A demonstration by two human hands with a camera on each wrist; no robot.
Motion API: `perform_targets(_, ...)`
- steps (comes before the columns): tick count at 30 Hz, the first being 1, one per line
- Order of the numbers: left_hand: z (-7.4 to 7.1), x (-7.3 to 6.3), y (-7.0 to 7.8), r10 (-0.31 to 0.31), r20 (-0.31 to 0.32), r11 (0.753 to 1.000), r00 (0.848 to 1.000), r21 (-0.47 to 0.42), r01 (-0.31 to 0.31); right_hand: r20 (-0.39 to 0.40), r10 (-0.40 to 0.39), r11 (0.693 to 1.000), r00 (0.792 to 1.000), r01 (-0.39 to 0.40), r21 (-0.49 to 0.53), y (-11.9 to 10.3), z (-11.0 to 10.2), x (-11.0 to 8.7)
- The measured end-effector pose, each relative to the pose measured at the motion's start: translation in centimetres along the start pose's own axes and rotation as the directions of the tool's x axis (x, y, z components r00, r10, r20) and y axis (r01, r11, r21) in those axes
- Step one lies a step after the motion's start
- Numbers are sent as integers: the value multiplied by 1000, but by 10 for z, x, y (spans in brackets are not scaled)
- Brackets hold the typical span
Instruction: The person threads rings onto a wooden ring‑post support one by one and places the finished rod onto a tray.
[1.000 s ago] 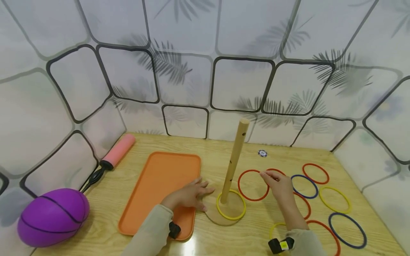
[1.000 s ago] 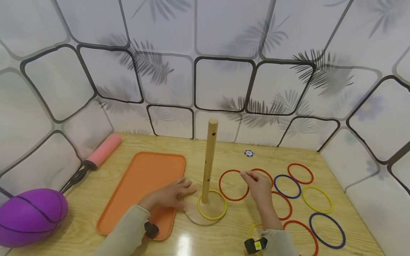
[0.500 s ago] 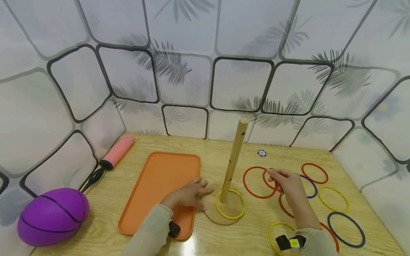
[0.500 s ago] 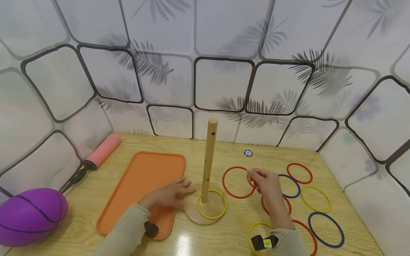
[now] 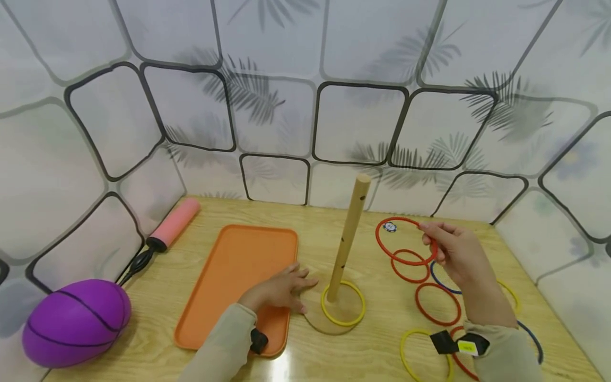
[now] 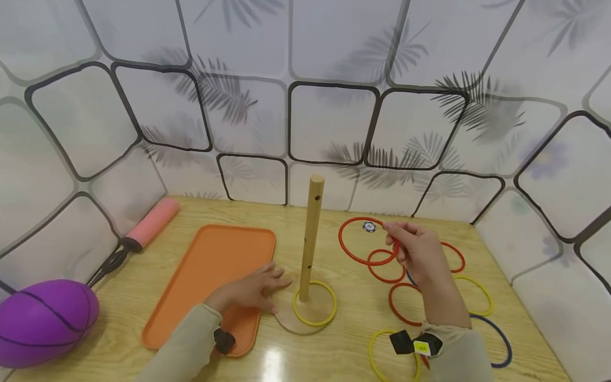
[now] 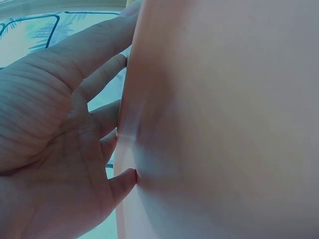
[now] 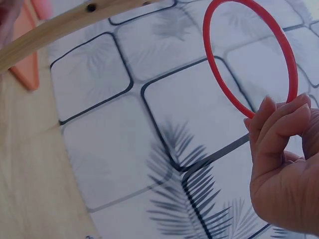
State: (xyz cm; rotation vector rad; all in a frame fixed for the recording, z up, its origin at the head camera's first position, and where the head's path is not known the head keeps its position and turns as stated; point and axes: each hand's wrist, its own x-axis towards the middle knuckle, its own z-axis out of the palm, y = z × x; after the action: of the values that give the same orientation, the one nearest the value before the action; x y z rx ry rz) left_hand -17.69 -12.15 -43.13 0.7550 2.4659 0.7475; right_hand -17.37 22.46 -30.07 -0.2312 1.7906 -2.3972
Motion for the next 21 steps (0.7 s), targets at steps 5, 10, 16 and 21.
perform_targets(5, 0, 1, -2, 9, -4, 1000, 1000, 14, -9, 144, -48, 993, 988, 31, 116, -34, 4, 4)
perform_targets(10, 1, 6, -2, 32, -9, 999, 999, 32, -32, 206, -52, 989, 977, 21, 150, -59, 7, 5)
perform_targets(16, 5, 4, -4, 8, -7, 1000, 1000, 11, -8, 331, -13, 967, 944, -72, 243, -65, 14, 9)
perform_targets(21, 2, 6, -4, -13, -5, 1000, 1000, 9, 13, 389, 1, 961, 921, -109, 255, -73, 22, 12)
